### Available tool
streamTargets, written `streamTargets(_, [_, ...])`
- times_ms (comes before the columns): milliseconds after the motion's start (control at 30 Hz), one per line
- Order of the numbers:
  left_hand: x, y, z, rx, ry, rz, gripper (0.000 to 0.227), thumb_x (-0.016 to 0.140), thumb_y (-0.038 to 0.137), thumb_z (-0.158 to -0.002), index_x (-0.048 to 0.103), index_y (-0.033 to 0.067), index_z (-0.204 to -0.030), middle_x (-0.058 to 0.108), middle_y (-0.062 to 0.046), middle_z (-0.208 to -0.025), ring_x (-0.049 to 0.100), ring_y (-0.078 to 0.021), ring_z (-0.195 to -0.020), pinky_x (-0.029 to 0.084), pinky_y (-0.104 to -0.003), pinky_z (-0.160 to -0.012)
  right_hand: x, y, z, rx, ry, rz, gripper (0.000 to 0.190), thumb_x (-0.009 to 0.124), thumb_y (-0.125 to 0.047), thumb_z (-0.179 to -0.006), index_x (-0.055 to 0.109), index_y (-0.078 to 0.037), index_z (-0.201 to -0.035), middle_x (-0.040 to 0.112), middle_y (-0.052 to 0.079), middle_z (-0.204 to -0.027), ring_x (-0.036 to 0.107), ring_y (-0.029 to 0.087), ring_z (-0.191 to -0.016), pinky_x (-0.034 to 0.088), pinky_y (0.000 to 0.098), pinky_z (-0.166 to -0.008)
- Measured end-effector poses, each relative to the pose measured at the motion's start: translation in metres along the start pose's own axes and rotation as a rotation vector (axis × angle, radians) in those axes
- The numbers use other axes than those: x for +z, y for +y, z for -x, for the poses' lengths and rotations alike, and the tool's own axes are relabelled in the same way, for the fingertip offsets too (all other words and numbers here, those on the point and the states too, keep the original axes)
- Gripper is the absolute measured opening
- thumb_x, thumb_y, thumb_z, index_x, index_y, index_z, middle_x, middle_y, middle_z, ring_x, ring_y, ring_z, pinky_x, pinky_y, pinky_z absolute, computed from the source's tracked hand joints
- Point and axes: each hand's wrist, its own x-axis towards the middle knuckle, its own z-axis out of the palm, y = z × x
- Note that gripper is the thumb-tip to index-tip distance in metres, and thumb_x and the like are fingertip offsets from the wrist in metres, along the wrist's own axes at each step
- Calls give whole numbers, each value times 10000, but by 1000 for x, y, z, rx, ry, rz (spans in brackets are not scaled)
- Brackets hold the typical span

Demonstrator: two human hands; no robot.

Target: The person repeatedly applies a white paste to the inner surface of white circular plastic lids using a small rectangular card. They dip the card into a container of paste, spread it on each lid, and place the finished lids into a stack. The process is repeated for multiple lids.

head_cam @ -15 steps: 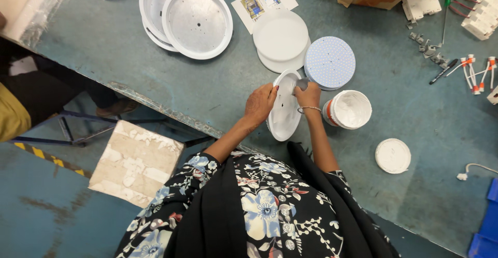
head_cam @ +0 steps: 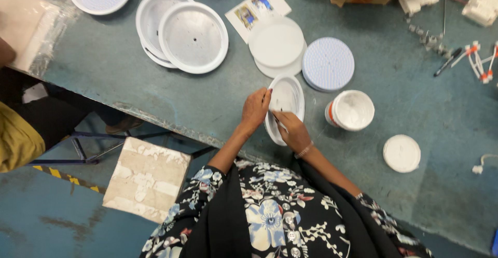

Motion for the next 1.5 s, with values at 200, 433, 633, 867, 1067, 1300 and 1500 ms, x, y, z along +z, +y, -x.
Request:
streamTargets(200, [-4, 4, -10, -15, 29, 32, 364, 534, 328, -1025, 614, 29, -833, 654, -218, -809, 619, -433, -775, 462, -523, -687, -4, 63, -35, 354, 183, -84, 210, 690, -64, -926, 717, 18, -1117, 756, 191, -1045, 755, 305, -939, 580, 366, -836])
streamTargets(433, [1, -10, -23, 22, 57, 41, 346, 533, 325, -1009, 637, 43, -837, 671, -217, -831, 626, -441, -794, 474, -529, -693, 16, 31, -69, 104, 76, -81, 204, 631, 33, -911, 680, 41, -1109, 692, 213, -1003, 686, 365, -894, 544, 419, -808])
streamTargets(633, [5, -31, -28, -22, 139, 64, 365, 571, 339, -989, 650, 40, -796, 637, -236, -772, 598, -468, -736, 464, -528, -636, -1, -13, -26, -89, -123, -70, 382, 615, 115, -835, 639, -4, -1197, 675, 188, -1149, 637, 376, -1118, 513, 437, -968])
streamTargets(867, [3, -35, -30, -119, 110, 26, 399, 576, 340, -1004, 628, 12, -782, 632, -237, -747, 598, -451, -710, 448, -522, -643, -22, 31, 42, -61, -186, -151, 492, 567, 149, -763, 672, -36, -1207, 692, 171, -1161, 664, 354, -1126, 521, 414, -989])
streamTargets(1067, [4, -27, -29, -152, 98, 88, 394, 565, 347, -992, 635, 25, -776, 644, -215, -723, 625, -420, -670, 462, -507, -639, 7, 124, 29, 354, 182, -109, 260, 603, 33, -953, 671, 20, -1204, 693, 197, -1093, 730, 314, -993, 566, 395, -884])
streamTargets(1300, [8, -4, -20, -156, 134, 37, 391, 574, 341, -997, 637, 27, -772, 639, -229, -737, 609, -446, -702, 458, -524, -636, 42, 132, -7, 247, 100, 205, 257, 576, 26, -903, 646, 53, -1149, 646, 250, -1076, 615, 450, -1009, 491, 496, -908])
streamTargets(1500, [9, -11, -17, -99, 157, 40, 392, 575, 328, -1004, 616, 18, -768, 640, -225, -746, 608, -440, -709, 459, -521, -646, 51, 97, 11, 415, -79, 400, 289, 548, -7, -875, 649, 65, -1136, 630, 265, -1041, 607, 462, -991, 489, 516, -878])
